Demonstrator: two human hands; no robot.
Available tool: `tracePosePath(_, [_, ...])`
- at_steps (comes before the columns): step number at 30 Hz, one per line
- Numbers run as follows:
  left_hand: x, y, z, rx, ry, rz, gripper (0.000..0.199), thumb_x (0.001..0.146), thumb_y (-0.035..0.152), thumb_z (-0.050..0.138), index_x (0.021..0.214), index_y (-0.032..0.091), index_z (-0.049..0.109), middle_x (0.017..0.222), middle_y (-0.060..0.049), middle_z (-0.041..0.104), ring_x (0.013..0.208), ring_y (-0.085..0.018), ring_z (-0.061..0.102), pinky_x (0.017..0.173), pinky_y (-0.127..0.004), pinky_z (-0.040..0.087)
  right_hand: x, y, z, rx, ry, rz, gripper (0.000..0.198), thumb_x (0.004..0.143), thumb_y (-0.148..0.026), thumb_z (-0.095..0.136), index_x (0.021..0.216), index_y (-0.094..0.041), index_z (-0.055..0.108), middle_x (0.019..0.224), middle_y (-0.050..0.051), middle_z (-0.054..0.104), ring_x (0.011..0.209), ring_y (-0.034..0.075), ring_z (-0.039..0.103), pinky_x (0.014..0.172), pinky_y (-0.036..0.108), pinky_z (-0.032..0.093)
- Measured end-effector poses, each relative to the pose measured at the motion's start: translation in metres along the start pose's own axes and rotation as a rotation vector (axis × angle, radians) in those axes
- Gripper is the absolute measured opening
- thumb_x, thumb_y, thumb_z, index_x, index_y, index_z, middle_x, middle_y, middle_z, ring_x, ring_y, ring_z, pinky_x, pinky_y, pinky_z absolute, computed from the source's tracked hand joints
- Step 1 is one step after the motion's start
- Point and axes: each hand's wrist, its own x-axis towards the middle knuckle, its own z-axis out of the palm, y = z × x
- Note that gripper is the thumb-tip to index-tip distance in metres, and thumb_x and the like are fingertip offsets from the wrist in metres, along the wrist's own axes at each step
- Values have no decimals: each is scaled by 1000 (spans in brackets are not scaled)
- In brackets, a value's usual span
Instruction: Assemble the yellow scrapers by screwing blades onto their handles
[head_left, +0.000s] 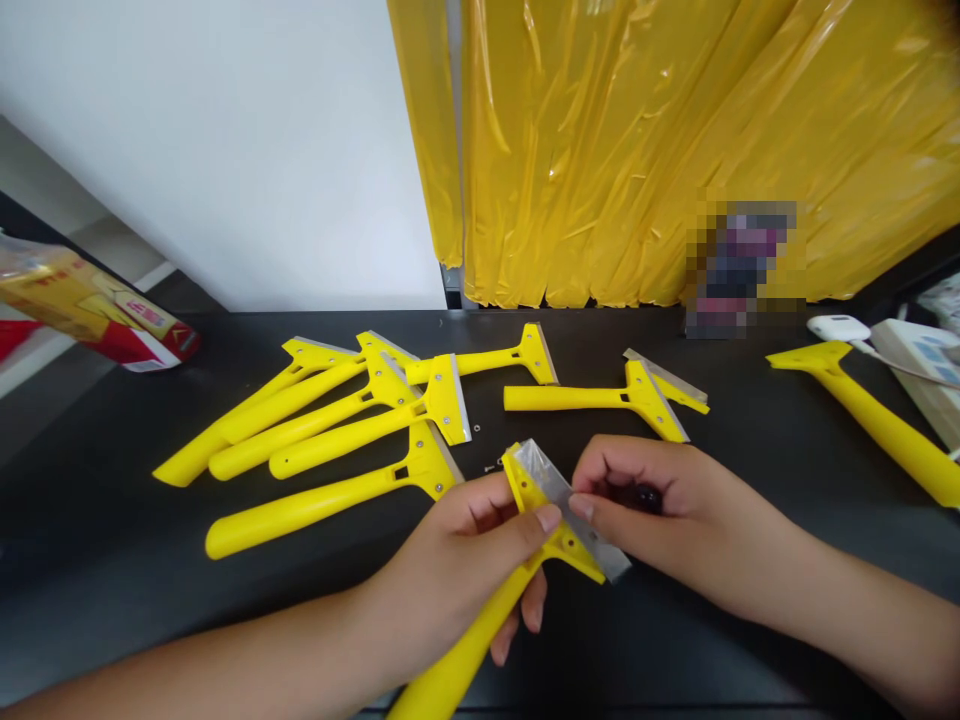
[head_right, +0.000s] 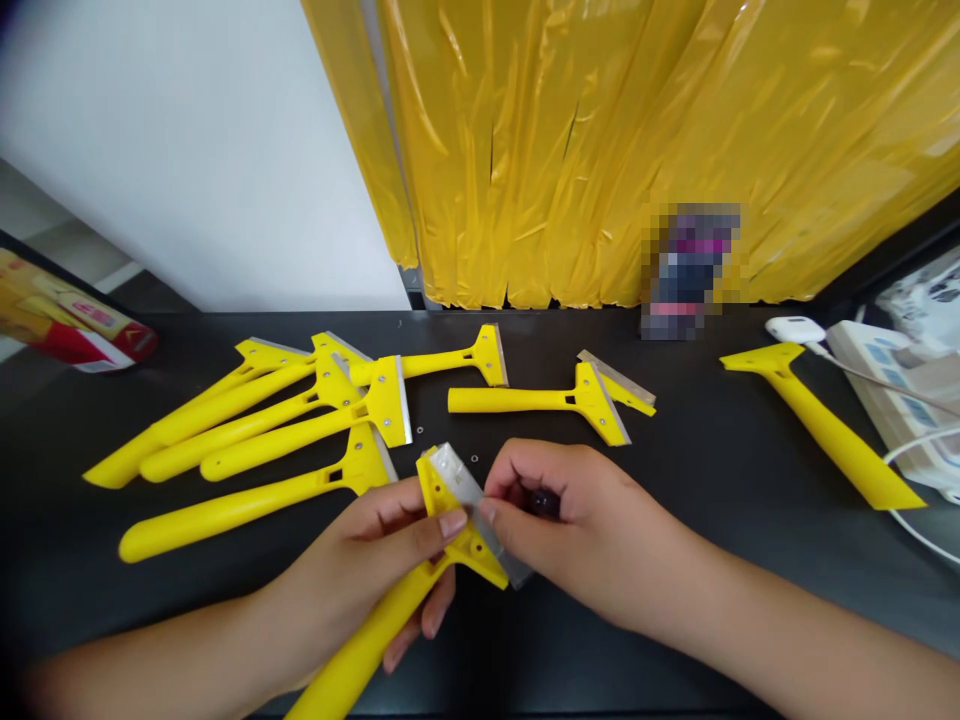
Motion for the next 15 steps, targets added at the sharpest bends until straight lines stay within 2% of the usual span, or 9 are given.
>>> tracePosePath(5, [0,-3,-1,58,-26,11,26,98,45,68,99,20,62,57,2,66,37,-7,49,37,-13,42,2,3,2,-43,18,-41,22,102,-39,62,88,-23,63,74,-4,57,68,13,48,61,26,39])
tracePosePath(15, [2,-5,3,59,31,-2,27,100,47,63,93,21,62,51,4,61,34,-8,47,32,-14,40,0,4,1,-88,-12,-41,22,102,-39,62,86,-24,60,74,-4,58,68,13,50,60,27,39])
